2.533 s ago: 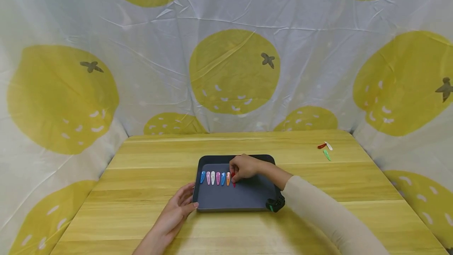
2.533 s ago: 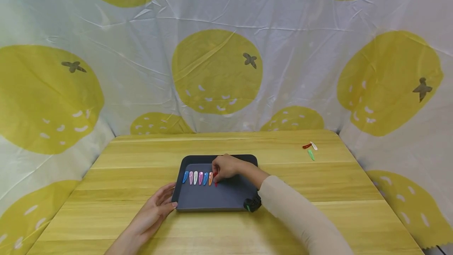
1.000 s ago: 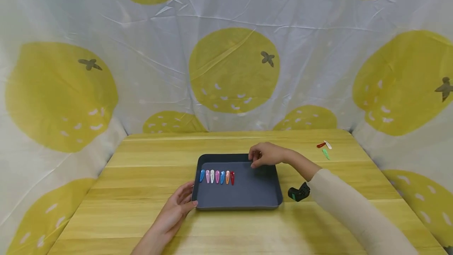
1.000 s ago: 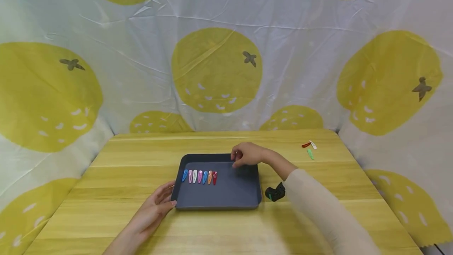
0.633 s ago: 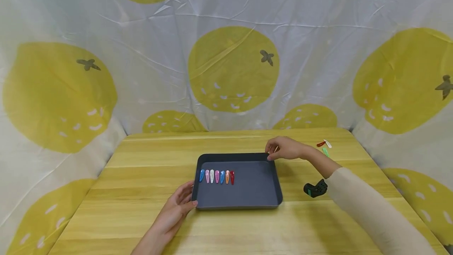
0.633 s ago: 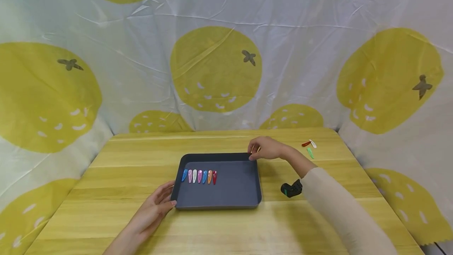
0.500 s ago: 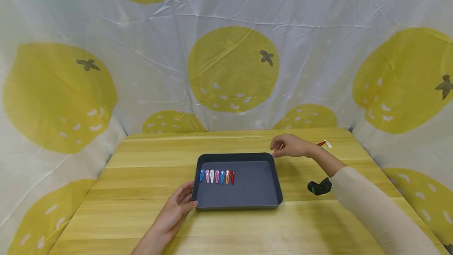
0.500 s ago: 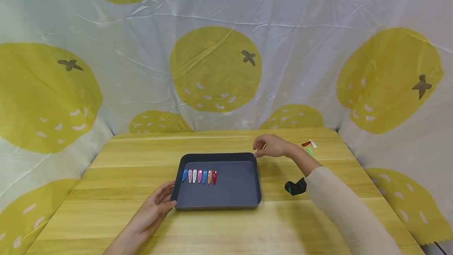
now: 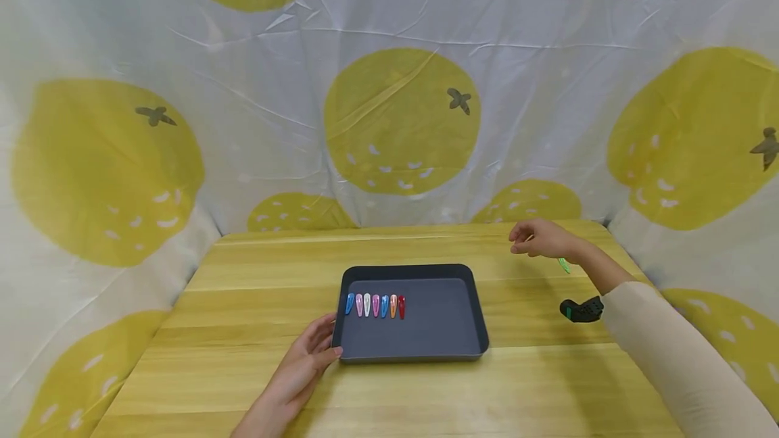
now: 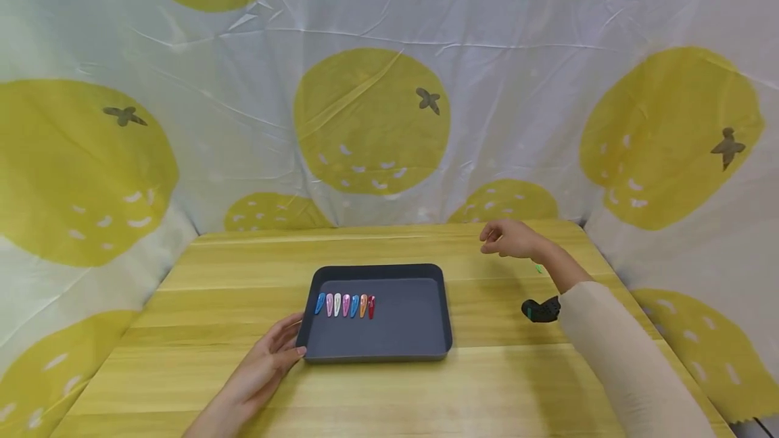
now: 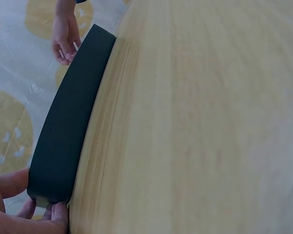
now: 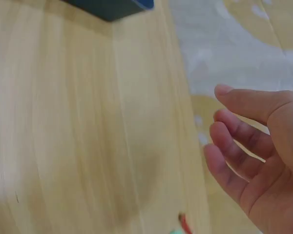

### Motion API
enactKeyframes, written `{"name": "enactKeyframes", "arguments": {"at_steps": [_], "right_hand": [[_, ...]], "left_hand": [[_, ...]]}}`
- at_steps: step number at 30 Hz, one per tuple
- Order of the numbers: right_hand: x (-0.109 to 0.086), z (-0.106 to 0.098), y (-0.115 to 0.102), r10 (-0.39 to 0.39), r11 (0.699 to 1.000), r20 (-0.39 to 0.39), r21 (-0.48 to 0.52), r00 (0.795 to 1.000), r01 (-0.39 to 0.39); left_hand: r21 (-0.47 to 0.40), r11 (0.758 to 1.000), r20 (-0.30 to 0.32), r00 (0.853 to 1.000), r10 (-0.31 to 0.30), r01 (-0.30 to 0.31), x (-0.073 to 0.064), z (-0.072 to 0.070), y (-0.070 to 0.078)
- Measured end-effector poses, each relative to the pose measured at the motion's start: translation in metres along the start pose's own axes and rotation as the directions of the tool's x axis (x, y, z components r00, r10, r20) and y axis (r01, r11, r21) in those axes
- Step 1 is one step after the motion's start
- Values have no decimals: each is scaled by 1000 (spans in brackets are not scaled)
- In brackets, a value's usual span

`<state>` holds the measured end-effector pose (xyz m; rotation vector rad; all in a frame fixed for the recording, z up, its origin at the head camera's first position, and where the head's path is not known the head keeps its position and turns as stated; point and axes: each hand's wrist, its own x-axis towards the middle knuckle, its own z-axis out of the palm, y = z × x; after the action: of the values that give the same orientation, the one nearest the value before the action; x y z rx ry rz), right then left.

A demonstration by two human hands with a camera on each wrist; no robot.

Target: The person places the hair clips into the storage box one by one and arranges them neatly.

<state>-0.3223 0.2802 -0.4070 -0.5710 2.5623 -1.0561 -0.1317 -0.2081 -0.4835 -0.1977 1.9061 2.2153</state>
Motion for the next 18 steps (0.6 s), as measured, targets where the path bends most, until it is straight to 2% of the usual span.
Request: {"name": "enactKeyframes", "arguments": {"at_steps": [10, 18], "right_hand": [[-23, -19, 57, 106, 994, -132, 30, 986, -102], [-35, -19, 84, 138, 990, -205, 19, 969, -137]], "left_hand": [[-4, 1000, -6, 1000, -10, 10, -1, 1, 1], [-9, 1000, -18, 1000, -18, 17, 0, 1, 0]]}}
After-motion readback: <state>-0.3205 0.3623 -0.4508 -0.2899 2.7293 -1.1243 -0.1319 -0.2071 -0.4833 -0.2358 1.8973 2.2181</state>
